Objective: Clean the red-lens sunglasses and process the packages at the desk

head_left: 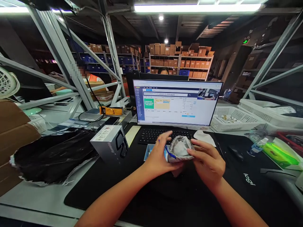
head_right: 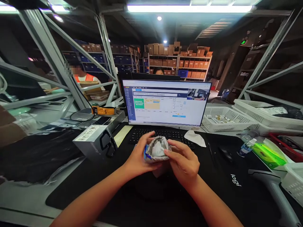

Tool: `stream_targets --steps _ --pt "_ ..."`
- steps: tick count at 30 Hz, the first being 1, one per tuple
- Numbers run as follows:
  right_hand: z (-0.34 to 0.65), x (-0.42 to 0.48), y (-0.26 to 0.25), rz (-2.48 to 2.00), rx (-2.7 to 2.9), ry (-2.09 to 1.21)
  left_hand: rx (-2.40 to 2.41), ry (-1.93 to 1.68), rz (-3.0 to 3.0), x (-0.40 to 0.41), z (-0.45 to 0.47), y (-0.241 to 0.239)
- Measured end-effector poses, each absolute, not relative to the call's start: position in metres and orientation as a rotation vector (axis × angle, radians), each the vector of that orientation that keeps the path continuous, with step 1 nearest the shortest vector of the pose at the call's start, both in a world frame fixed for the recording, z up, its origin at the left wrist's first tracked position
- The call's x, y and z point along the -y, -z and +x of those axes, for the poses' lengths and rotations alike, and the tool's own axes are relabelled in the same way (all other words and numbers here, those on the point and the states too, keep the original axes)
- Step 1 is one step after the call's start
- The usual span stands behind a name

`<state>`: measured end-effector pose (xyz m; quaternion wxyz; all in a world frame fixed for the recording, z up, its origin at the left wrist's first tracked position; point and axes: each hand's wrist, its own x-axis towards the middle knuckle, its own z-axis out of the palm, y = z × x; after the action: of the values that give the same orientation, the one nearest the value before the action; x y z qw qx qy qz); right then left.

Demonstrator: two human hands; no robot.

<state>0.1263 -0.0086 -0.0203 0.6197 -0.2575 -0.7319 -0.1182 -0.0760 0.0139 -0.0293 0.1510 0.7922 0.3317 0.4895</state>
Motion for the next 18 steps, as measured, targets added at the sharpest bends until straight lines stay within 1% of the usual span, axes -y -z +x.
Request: stream_targets --steps 2,3,6,9,11,15,16,18 --pt "0.129 0.009 0.022 -0.532 1.725 0.36 -0.89 -1.211 2.185 -0.019 -0.076 0.03" --pt "0.131 0.009 0.021 -0.506 1.775 0.414 -0.906 -1.184 2.171 -0.02 -0.076 0.03" --pt "0.14 0.01 0.008 -0.51 1.993 0.559 -1.094 -1.324 2.19 -0.021 -0.077 0.026" --pt "0.149 0.011 -0.008 -0.695 2.168 0.622 -1.184 -1.522 2.244 -0.023 -0.081 0.021" --pt "0.153 0.011 -0.015 -0.817 2.239 0.562 -1.145 -1.59 2.323 -0.025 -0.084 0.021" --pt "0.155 0.011 -0.011 -0.843 2.197 0.236 -1.118 -1.569 2.347 -0.028 -0.089 0.023" --pt "0.156 0.011 -0.008 -0.839 2.154 0.196 -1.125 -1.551 2.346 -0.028 -0.089 0.024" --pt "0.155 0.011 -0.002 -0.857 2.103 0.221 -1.125 -1.521 2.381 -0.025 -0.089 0.026"
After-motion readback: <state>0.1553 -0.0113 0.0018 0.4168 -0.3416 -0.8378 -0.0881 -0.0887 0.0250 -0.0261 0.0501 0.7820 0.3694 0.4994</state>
